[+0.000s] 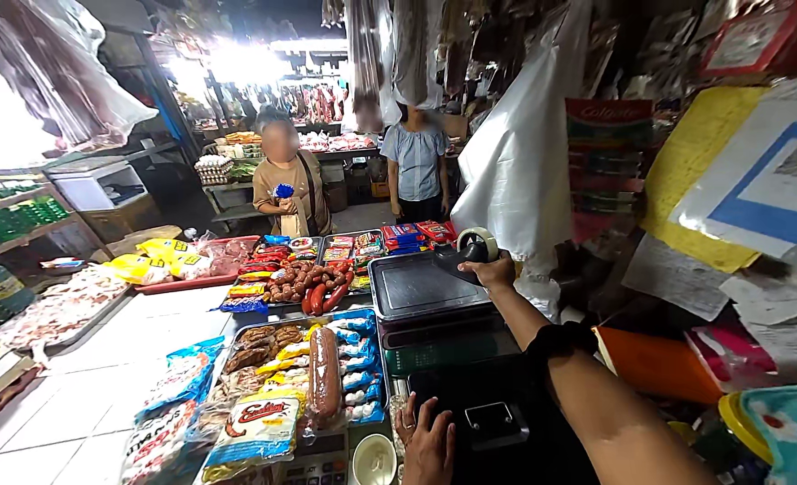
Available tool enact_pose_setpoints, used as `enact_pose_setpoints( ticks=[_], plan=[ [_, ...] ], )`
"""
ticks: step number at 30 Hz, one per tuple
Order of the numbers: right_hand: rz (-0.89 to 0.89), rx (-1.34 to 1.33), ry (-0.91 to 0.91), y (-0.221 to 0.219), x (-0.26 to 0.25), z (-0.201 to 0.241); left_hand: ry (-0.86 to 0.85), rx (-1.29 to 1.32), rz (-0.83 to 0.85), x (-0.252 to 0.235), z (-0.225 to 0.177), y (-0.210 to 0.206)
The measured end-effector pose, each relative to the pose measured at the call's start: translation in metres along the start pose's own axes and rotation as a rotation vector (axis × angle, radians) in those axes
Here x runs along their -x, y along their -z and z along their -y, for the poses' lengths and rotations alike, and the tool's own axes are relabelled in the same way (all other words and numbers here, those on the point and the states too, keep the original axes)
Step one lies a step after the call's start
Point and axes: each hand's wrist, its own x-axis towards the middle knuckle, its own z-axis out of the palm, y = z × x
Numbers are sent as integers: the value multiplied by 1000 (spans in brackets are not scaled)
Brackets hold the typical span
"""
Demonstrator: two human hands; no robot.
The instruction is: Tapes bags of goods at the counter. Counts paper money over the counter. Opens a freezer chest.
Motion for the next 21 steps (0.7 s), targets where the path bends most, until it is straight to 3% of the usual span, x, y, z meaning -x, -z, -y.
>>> enact_pose_setpoints(
  ticks=[10, 21],
  plan=[
    [-27, -117, -86, -11, 1, -4, 29, 8, 17, 1, -2, 1],
    [-7, -103, -42, -10, 9, 7, 14, 3, -5, 0, -1, 0]
  ],
)
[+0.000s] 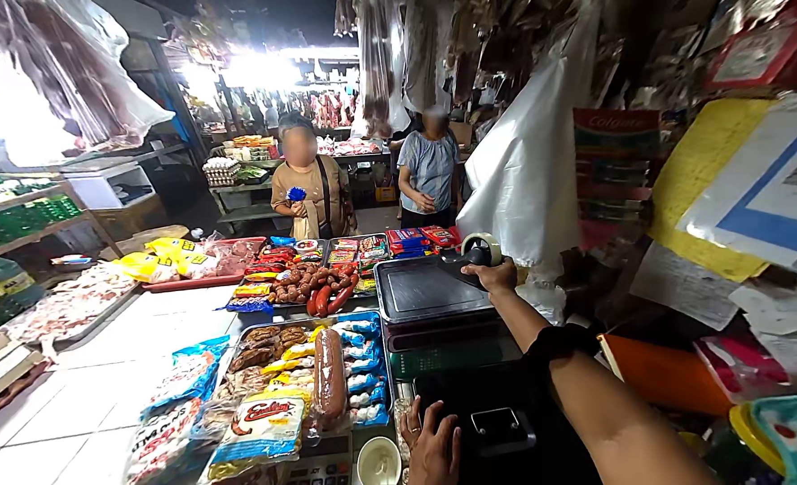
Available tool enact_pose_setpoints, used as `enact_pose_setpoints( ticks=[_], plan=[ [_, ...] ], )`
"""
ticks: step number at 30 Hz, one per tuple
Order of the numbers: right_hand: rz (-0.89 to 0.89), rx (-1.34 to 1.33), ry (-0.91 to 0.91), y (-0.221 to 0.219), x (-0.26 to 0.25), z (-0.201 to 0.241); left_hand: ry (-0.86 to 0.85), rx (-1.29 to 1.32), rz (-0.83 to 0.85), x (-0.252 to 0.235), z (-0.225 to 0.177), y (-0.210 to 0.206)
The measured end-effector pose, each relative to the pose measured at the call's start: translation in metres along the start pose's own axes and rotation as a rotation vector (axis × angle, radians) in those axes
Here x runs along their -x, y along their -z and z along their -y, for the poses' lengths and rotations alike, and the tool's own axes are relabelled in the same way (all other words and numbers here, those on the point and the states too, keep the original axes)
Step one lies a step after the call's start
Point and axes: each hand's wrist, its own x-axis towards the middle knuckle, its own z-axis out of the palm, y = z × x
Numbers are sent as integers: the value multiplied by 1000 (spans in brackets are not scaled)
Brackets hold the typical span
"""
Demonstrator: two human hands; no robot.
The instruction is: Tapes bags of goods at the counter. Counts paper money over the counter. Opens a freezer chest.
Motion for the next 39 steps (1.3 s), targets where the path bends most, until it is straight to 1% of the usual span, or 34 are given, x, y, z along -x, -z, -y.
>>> enact_pose_setpoints(
  ticks=[13, 21, 28, 30, 35, 37, 39],
  plan=[
    [-11, 109, 63, -9, 1, 5, 26, 22, 36, 0, -1, 2],
    [-3, 108, 111, -29, 0, 9, 20, 35, 13, 0, 0, -1],
    [26, 153, 105, -47, 6, 13, 29, 43, 7, 1, -2, -1],
    [20, 130, 103, -50, 8, 12, 26, 36, 5, 1, -2, -2],
    [-35, -30, 88, -64, 3, 11, 29, 15, 10, 0, 2, -4],
    [-38, -93, 124, -65, 3, 6, 11, -4, -13, 1, 4, -8],
    [-19, -110, 209, -63, 8, 6, -12, -3, -32, 1, 6, -10]
  ],
)
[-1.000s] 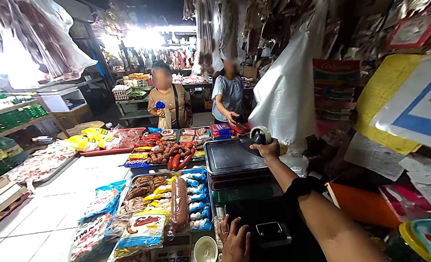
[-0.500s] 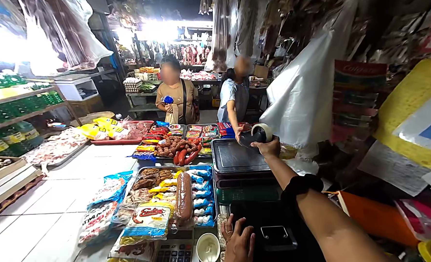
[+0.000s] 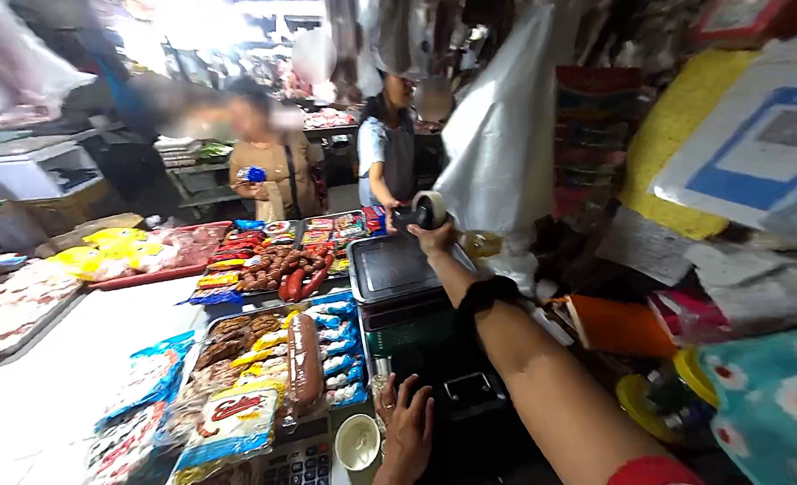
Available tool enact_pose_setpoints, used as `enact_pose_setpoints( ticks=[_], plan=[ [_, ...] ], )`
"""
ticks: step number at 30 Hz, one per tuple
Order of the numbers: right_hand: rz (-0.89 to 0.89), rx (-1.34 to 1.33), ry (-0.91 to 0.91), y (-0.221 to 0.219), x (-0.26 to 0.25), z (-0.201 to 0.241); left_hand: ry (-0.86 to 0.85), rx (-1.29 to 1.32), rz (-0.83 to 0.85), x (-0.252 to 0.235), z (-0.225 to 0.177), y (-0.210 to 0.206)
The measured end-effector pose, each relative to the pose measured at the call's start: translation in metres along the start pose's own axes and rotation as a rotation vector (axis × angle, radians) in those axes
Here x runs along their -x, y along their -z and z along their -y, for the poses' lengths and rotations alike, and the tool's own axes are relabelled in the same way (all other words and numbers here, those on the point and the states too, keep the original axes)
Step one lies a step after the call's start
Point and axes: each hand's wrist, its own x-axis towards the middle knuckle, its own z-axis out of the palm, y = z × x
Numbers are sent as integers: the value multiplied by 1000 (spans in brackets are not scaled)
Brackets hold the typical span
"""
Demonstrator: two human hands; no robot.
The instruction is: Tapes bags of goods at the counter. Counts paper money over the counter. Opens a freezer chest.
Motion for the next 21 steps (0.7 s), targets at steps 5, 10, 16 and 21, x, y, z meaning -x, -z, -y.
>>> enact_pose_setpoints(
  ticks=[5, 10, 16, 21],
  plan=[
    [23, 217, 167, -6, -3, 6, -21, 18, 23, -1, 0, -1],
    [397, 211, 266, 41, 73, -9, -32, 27, 46, -1, -2, 1],
    [486, 562, 108, 173, 106, -88, -38, 6, 57, -2, 0, 2],
    [299, 847, -350, 287, 84, -193, -53, -5, 41, -1, 0, 4]
  ],
)
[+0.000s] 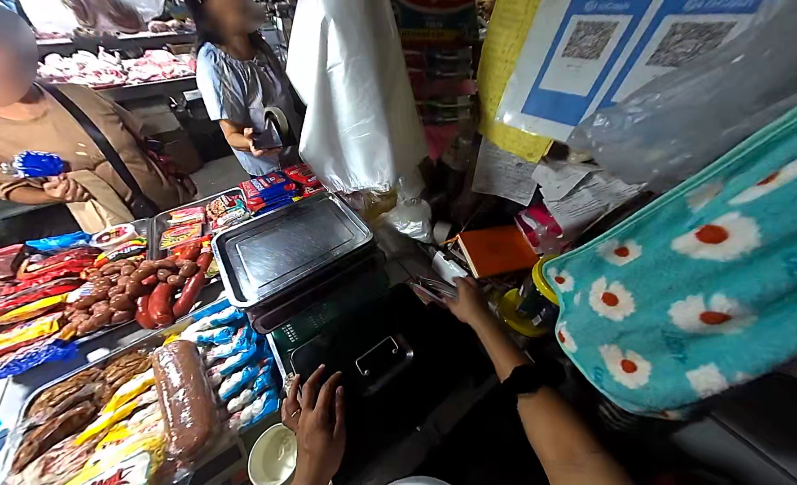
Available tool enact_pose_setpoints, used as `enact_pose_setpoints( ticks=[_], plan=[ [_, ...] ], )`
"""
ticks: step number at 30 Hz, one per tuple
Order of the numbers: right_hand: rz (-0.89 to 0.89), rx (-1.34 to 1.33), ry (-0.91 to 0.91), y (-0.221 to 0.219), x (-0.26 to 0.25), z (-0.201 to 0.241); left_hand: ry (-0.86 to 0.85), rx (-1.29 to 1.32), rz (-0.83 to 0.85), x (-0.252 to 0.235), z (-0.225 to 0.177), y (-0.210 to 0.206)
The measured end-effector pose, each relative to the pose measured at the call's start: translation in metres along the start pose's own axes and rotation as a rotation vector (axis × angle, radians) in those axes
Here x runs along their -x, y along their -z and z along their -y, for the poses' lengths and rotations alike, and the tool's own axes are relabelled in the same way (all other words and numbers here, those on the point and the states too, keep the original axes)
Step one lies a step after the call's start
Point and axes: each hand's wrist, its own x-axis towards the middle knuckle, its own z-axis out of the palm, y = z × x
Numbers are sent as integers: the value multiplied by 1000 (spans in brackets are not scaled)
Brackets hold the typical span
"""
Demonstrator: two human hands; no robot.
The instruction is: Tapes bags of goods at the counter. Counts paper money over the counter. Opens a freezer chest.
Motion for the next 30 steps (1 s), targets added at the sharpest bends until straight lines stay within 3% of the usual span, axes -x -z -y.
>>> enact_pose_setpoints(
  ticks=[4, 12, 17, 21, 23, 28, 30],
  plan=[
    [69, 38, -123, -22, 6, -40, 3, -10, -10, 1, 0, 1],
    [19, 207, -116, -34, 36, -21, 17, -23, 11, 2, -1, 4],
    [-135, 173, -113, -26, 51, -39, 32, -17, 16, 3, -1, 3],
    [110, 297, -259, -10, 61, -34, 29, -23, 6, 3, -2, 2],
    [142, 295, -280, -8, 60, -34, 32, -20, 10, 4, -2, 3],
    [-152, 25, 2, -13, 41, -38, 25, -12, 9, 3, -2, 4],
    [-194, -23, 120, -8, 27, -29, 21, -13, 8, 3, -2, 4]
  ],
)
